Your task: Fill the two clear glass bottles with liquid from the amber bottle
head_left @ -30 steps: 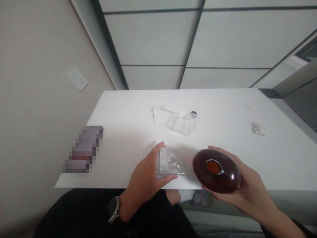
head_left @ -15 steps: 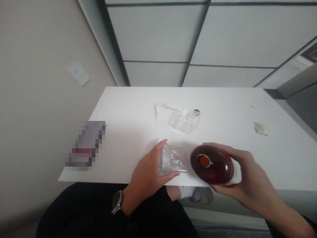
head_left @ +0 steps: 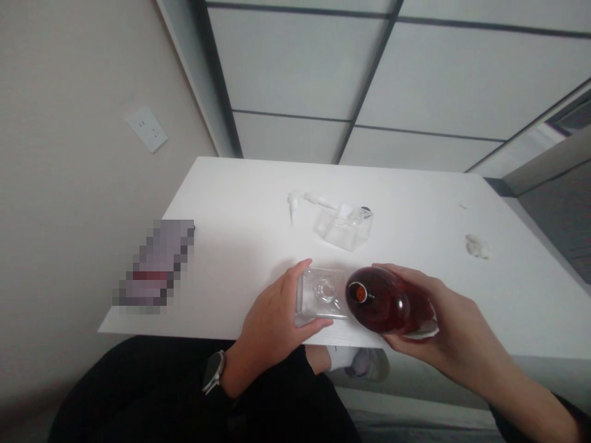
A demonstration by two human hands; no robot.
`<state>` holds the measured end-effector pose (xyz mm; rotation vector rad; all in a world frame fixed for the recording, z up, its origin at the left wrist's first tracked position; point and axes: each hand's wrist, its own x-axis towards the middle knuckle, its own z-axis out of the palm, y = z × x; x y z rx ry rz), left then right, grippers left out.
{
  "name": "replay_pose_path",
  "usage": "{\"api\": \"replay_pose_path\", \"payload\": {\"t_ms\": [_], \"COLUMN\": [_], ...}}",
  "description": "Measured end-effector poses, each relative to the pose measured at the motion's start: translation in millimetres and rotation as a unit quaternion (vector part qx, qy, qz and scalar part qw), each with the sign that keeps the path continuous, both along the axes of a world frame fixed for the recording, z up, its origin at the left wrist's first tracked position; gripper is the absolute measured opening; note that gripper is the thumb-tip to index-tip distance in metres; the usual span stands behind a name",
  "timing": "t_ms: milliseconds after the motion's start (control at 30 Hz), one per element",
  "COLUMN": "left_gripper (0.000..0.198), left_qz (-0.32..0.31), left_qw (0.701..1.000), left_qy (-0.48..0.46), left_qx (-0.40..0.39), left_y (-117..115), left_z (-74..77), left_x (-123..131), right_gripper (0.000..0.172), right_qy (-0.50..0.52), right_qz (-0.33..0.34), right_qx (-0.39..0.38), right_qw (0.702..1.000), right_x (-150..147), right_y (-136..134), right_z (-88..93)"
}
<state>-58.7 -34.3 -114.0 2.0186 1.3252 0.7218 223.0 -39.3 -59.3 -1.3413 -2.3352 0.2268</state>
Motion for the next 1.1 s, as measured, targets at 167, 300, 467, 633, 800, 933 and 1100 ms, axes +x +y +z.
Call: {"api": "replay_pose_path", "payload": {"t_ms": [167, 300, 467, 633, 800, 933, 1100], "left_gripper": [0.093, 0.093, 0.092, 0.092, 0.09, 0.092, 0.089], "left_qz": [-0.004, -0.008, -0.007, -0.004, -0.003, -0.009, -0.006], "left_qw": [1.0, 1.0, 1.0, 1.0, 1.0, 1.0, 1.0], "left_qy": [0.003, 0.003, 0.0, -0.001, 0.0, 0.003, -0.001], "left_qx": [0.013, 0.017, 0.017, 0.029, 0.02, 0.013, 0.014], "left_y": [0, -1, -1, 1, 1, 1, 2], "left_z": [-1.5, -2.3, -1.4, -1.3, -1.4, -1.3, 1.1], "left_x": [0, 0, 0, 0, 0, 0, 0], "right_gripper": [0.056, 0.052, 0.05, 0.051, 0.057, 0.06, 0.059], "right_qy": [-0.011, -0.031, -0.064, -0.093, -0.105, -0.119, -0.137], "right_qz": [0.012, 0.019, 0.038, 0.06, 0.071, 0.075, 0.078], "right_qx": [-0.017, -0.001, 0.015, 0.054, 0.065, 0.072, 0.079], "right_qw": [1.0, 0.999, 0.997, 0.992, 0.99, 0.988, 0.984], "right_x": [1, 2, 2, 1, 2, 3, 5], "right_y": [2, 3, 6, 8, 9, 9, 9], "right_z": [5.0, 10.7, 19.3, 25.1, 28.2, 29.7, 31.5]}}
